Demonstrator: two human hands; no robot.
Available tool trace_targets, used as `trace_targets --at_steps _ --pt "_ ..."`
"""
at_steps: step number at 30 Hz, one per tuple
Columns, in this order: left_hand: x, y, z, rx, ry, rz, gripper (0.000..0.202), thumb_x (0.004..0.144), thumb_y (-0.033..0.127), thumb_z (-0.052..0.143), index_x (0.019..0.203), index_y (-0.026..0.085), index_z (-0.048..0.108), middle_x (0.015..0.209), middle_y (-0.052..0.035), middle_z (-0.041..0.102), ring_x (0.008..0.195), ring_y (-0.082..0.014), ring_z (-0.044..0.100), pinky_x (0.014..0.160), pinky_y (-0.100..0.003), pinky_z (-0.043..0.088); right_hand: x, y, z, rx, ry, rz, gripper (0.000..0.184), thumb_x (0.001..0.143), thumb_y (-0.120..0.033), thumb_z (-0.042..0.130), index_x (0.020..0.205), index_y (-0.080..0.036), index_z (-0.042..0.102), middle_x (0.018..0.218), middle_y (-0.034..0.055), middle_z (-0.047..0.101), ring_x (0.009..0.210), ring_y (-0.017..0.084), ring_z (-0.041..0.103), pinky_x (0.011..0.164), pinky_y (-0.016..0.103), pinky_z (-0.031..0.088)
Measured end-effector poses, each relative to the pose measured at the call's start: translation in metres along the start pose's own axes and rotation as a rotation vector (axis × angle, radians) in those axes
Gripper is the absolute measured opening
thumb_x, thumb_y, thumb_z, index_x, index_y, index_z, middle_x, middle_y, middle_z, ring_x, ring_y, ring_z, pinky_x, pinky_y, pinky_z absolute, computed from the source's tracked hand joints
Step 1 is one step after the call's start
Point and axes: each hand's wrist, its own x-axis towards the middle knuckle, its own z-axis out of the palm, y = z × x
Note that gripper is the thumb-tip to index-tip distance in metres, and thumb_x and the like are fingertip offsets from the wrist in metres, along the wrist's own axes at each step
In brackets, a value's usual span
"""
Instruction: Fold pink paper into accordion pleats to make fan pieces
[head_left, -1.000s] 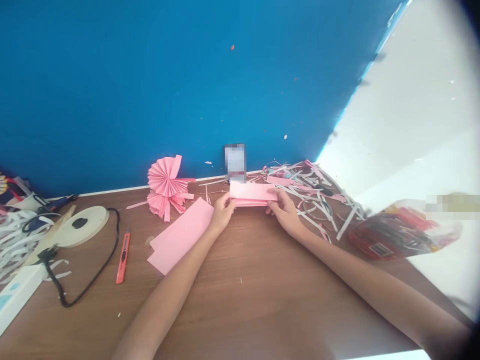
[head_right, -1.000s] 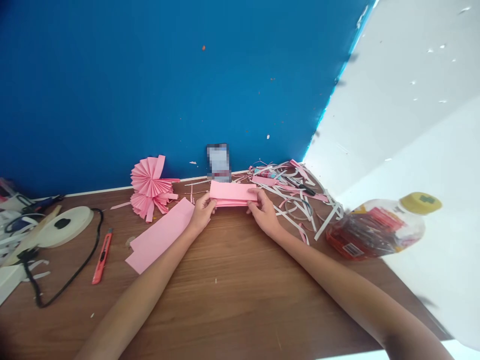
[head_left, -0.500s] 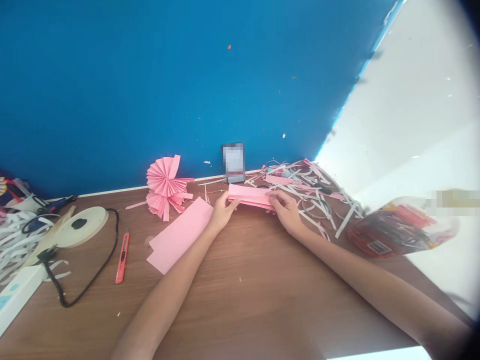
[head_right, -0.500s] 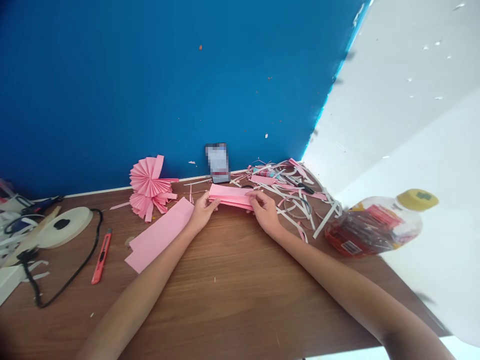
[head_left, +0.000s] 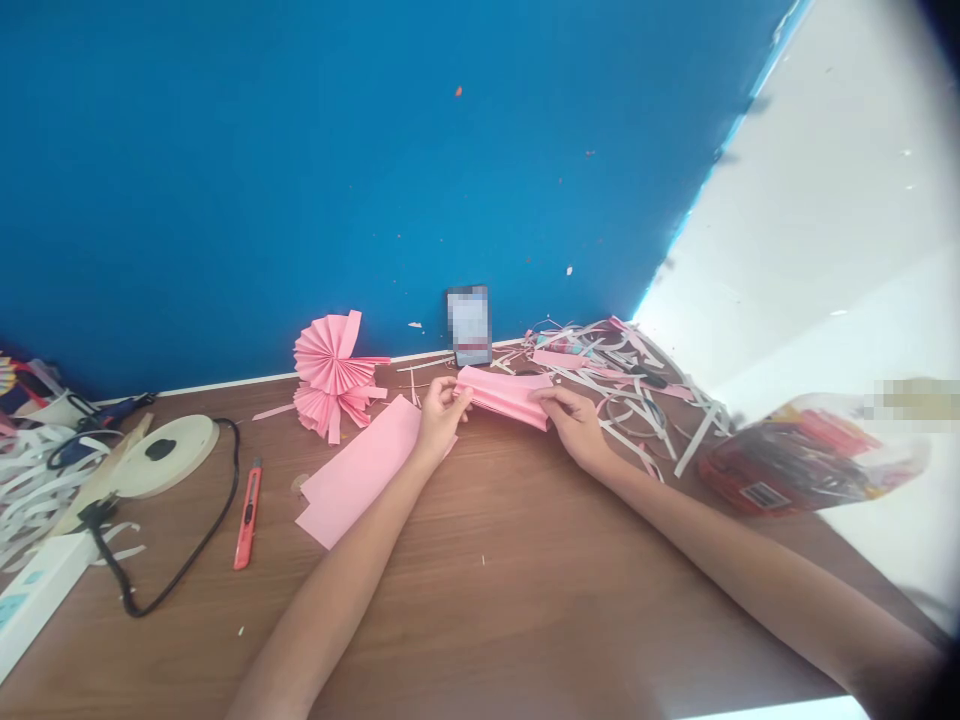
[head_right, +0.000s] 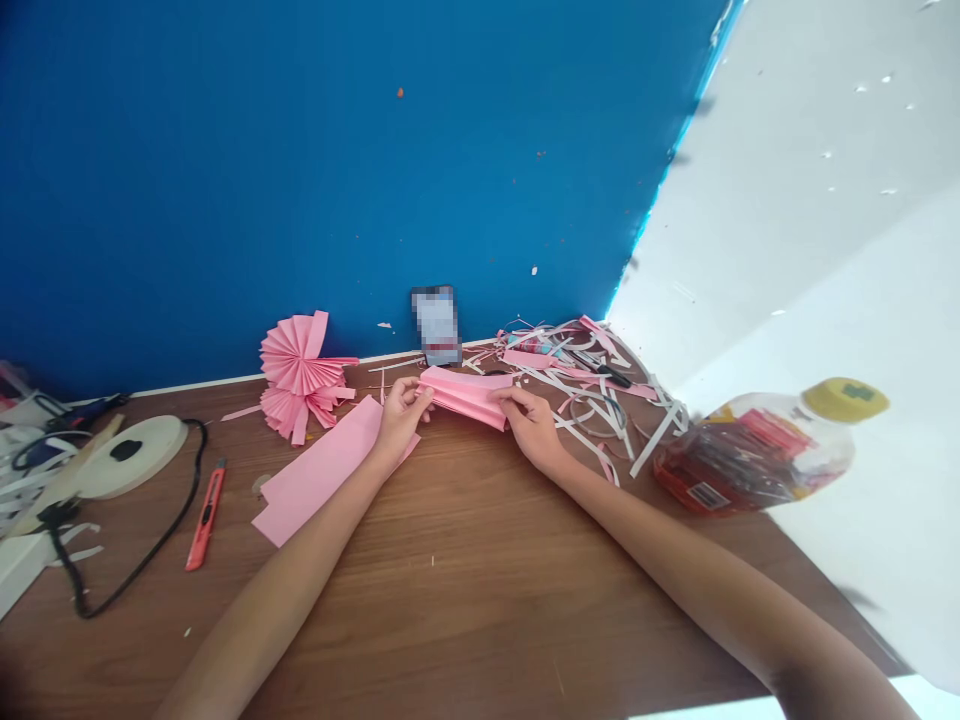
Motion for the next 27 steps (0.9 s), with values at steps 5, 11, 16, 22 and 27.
trace_targets --at_steps 5,11,16,22,27 --pt "-0.001 0.002 -0.001 0.013 0.083 0.009 0.034 0.081 0.045 0.063 0.095 0.020 0.044 0.065 0.0041 0.057 0.056 -0.0083 0.054 0.050 -0.018 0.040 -0.001 -0.003 0.000 -0.047 -0.100 -0.083 0.024 0.088 -0.034 0.050 0.095 -0.024 0.071 0.096 0.0025 0.069 0.085 0.019 0.062 0.080 0.035 0.048" --pt "0.000 0.000 -0.003 0.029 0.142 0.029 0.033 0.083 0.047 0.059 0.094 0.022 0.042 0.065 0.0052 0.057 0.052 -0.0079 0.054 0.050 -0.019 0.041 -0.003 -0.011 0.000 -0.118 -0.172 -0.126 0.028 0.085 -0.043 0.057 0.104 -0.025 0.067 0.106 0.0050 0.068 0.098 0.023 0.061 0.088 0.040 0.047" --pt "0.002 -0.003 -0.005 0.035 0.194 0.051 0.030 0.083 0.043 0.059 0.094 0.022 0.040 0.068 0.0048 0.057 0.056 -0.0089 0.058 0.051 -0.018 0.042 -0.003 -0.012 0.003 -0.167 -0.225 -0.134 0.040 0.075 -0.048 0.069 0.107 -0.025 0.066 0.109 0.0059 0.067 0.090 0.023 0.064 0.081 0.038 0.051" --pt "0.001 -0.002 -0.006 0.044 0.198 0.078 0.026 0.085 0.041 0.058 0.097 0.022 0.044 0.066 0.0049 0.057 0.053 -0.0080 0.055 0.051 -0.018 0.042 -0.006 -0.011 0.004 -0.246 -0.213 -0.230 0.033 0.076 -0.044 0.069 0.104 -0.026 0.067 0.106 0.0058 0.068 0.098 0.024 0.063 0.088 0.040 0.048" --pt "0.000 0.000 -0.007 0.076 0.202 0.074 0.026 0.085 0.042 0.058 0.098 0.022 0.047 0.066 0.0048 0.056 0.052 -0.0081 0.053 0.053 -0.019 0.042 -0.009 -0.010 0.007 -0.277 -0.207 -0.254 0.024 0.082 -0.039 0.062 0.101 -0.025 0.067 0.099 0.0056 0.069 0.085 0.022 0.064 0.079 0.038 0.051"
